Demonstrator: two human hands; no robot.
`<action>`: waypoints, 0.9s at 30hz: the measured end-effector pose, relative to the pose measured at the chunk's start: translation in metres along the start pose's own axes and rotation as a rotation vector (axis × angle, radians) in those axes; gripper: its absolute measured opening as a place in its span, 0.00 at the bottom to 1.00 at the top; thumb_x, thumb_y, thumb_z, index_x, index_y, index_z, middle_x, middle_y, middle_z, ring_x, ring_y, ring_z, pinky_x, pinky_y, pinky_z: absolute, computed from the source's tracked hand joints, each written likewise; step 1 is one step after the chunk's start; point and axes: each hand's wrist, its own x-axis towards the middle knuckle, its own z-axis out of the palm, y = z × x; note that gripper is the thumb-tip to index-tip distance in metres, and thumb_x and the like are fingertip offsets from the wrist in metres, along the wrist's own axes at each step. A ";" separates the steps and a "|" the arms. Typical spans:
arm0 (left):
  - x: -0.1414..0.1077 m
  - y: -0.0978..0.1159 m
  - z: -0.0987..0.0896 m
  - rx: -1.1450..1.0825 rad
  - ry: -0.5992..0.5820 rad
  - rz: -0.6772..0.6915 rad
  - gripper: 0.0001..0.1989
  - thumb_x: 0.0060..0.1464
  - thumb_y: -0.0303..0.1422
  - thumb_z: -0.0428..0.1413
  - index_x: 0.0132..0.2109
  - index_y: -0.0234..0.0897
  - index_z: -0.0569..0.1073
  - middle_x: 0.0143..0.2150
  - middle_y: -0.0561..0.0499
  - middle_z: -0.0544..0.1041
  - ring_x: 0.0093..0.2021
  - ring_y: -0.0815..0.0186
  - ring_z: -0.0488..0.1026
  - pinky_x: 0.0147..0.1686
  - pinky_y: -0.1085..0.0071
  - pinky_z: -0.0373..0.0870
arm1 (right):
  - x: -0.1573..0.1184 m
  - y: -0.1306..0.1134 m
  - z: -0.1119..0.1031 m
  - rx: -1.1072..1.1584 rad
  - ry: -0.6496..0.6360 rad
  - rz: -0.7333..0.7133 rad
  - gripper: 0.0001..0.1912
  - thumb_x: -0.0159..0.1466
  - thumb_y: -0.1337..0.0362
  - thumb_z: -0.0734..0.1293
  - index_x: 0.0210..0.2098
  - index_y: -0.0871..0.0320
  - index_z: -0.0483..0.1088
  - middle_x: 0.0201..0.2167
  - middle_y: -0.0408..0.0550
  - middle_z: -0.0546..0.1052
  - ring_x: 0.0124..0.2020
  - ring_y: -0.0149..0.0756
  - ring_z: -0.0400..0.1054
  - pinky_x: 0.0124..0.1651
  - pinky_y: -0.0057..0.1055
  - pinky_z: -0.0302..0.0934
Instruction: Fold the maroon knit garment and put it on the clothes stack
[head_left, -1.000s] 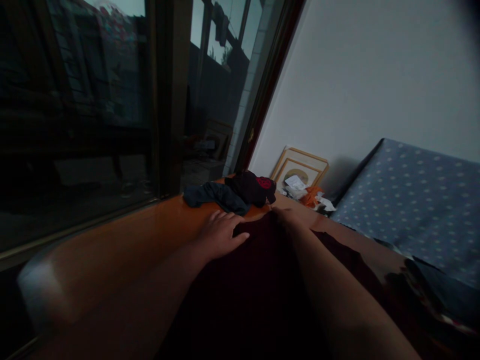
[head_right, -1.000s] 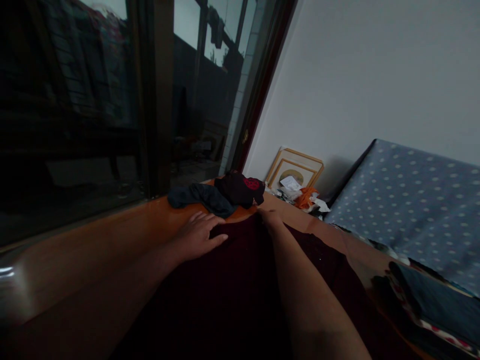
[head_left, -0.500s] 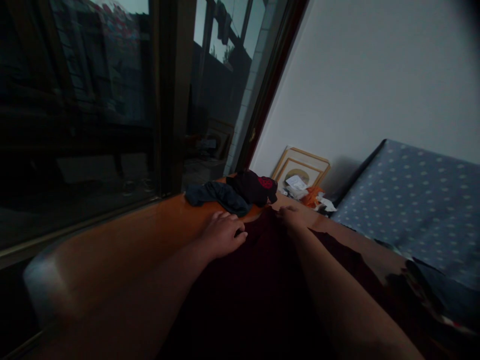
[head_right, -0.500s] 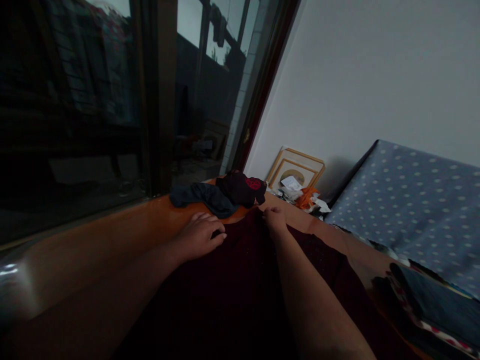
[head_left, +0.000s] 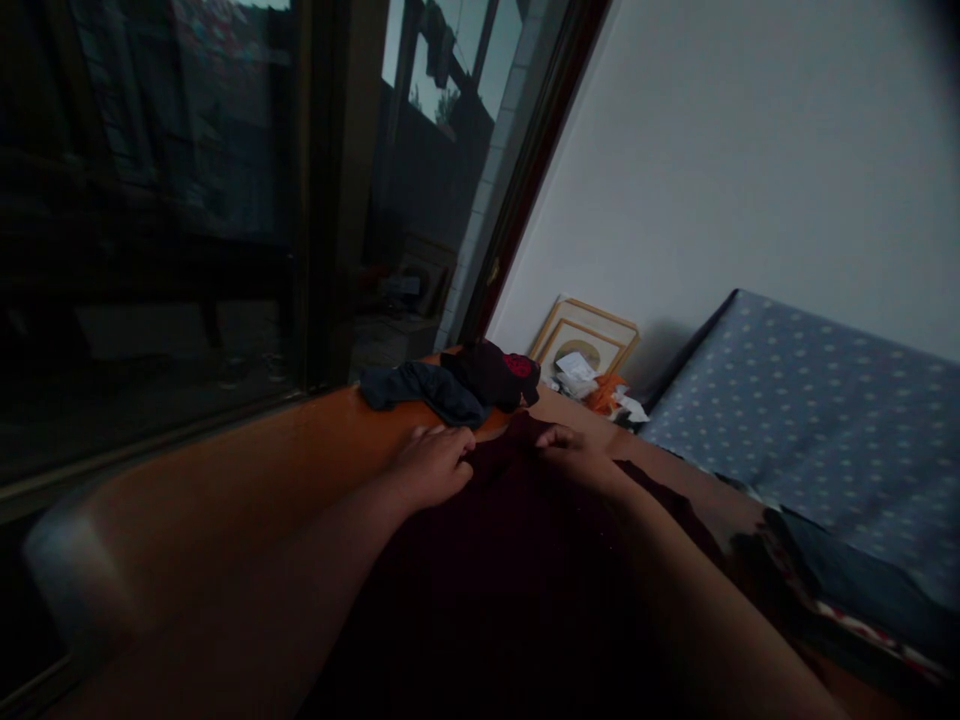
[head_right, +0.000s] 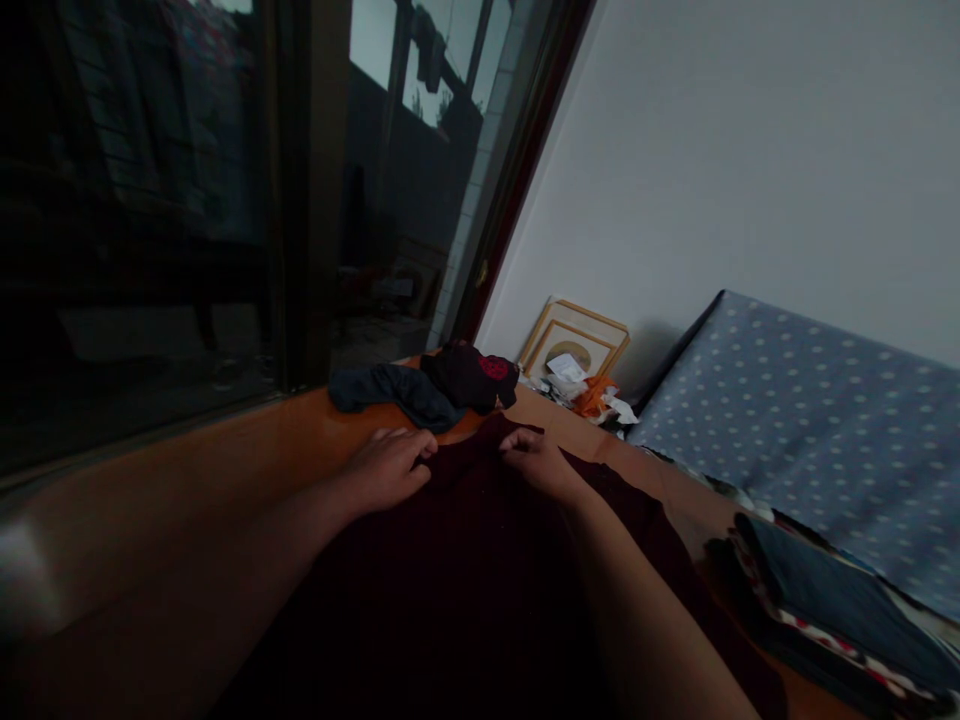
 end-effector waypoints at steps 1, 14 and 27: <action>0.000 0.000 -0.001 0.005 0.003 -0.001 0.09 0.55 0.33 0.52 0.44 0.44 0.72 0.44 0.50 0.79 0.46 0.56 0.73 0.47 0.58 0.62 | -0.008 -0.002 -0.006 0.001 -0.061 0.002 0.09 0.53 0.64 0.68 0.34 0.58 0.73 0.26 0.41 0.73 0.25 0.29 0.63 0.29 0.25 0.57; 0.007 -0.010 0.002 0.013 0.113 -0.199 0.07 0.59 0.30 0.49 0.41 0.44 0.71 0.40 0.50 0.80 0.43 0.58 0.75 0.44 0.61 0.63 | -0.040 -0.004 0.012 -0.091 -0.106 -0.015 0.08 0.59 0.60 0.68 0.35 0.57 0.72 0.28 0.41 0.73 0.26 0.29 0.63 0.30 0.25 0.56; 0.008 -0.020 0.009 -0.026 0.174 -0.311 0.09 0.60 0.30 0.49 0.45 0.45 0.70 0.42 0.51 0.81 0.43 0.59 0.76 0.43 0.62 0.64 | -0.022 -0.048 0.093 -0.651 -0.036 -0.287 0.05 0.61 0.61 0.67 0.36 0.55 0.74 0.36 0.46 0.76 0.32 0.32 0.67 0.35 0.28 0.54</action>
